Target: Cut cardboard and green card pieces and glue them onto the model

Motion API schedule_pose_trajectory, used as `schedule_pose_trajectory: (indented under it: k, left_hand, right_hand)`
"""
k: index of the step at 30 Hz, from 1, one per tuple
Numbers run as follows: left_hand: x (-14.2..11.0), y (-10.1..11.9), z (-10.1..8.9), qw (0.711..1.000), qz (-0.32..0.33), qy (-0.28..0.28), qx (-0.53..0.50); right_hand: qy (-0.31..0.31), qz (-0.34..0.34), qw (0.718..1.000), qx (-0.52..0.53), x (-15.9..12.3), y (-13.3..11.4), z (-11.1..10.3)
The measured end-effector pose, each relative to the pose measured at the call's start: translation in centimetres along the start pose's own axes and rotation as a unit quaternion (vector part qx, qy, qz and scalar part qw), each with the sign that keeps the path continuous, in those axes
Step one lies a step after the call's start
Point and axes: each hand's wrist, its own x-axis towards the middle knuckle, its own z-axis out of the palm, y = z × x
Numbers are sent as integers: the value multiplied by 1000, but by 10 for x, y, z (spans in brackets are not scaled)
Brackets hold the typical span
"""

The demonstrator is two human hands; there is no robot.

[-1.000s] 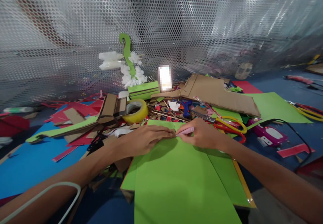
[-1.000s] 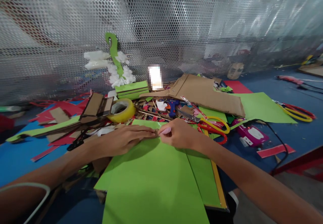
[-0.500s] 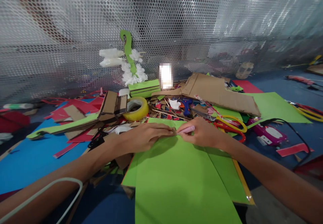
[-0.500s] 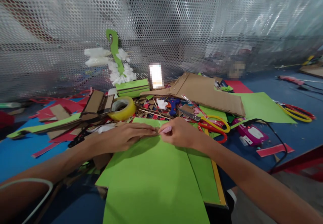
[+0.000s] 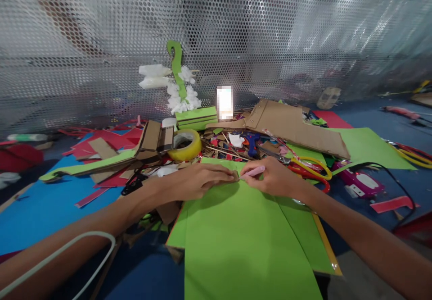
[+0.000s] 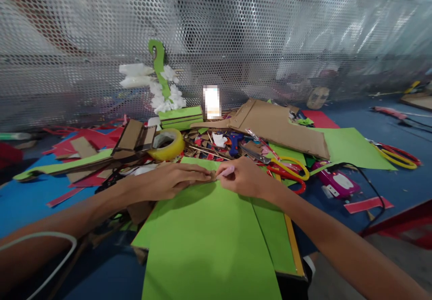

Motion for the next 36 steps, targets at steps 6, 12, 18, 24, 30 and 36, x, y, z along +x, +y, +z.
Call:
schedule_pose_trajectory:
  k: [6, 12, 18, 24, 30, 36]
  left_hand:
    - [3, -2, -4, 1000, -14, -17, -20]
    - [5, -10, -5, 998, 25, -9, -59]
    - [7, -10, -8, 997, 36, -1, -71]
    - [6, -14, -6, 997, 31, -8, -63]
    - [7, -14, -7, 997, 25, -9, -70]
    - [6, -16, -6, 994, 42, -4, -104]
  right_hand:
    - [-19, -9, 1000, 16, 0, 3, -6]
    - [-32, -8, 999, 25, 0, 3, -5]
    - [-54, -15, 997, 46, 1, 1, -4]
    - [-74, -34, 995, 65, 8, -3, -2]
    - [-78, -53, 993, 65, 15, -6, 1]
    - [-68, -24, 997, 29, 8, 4, -9]
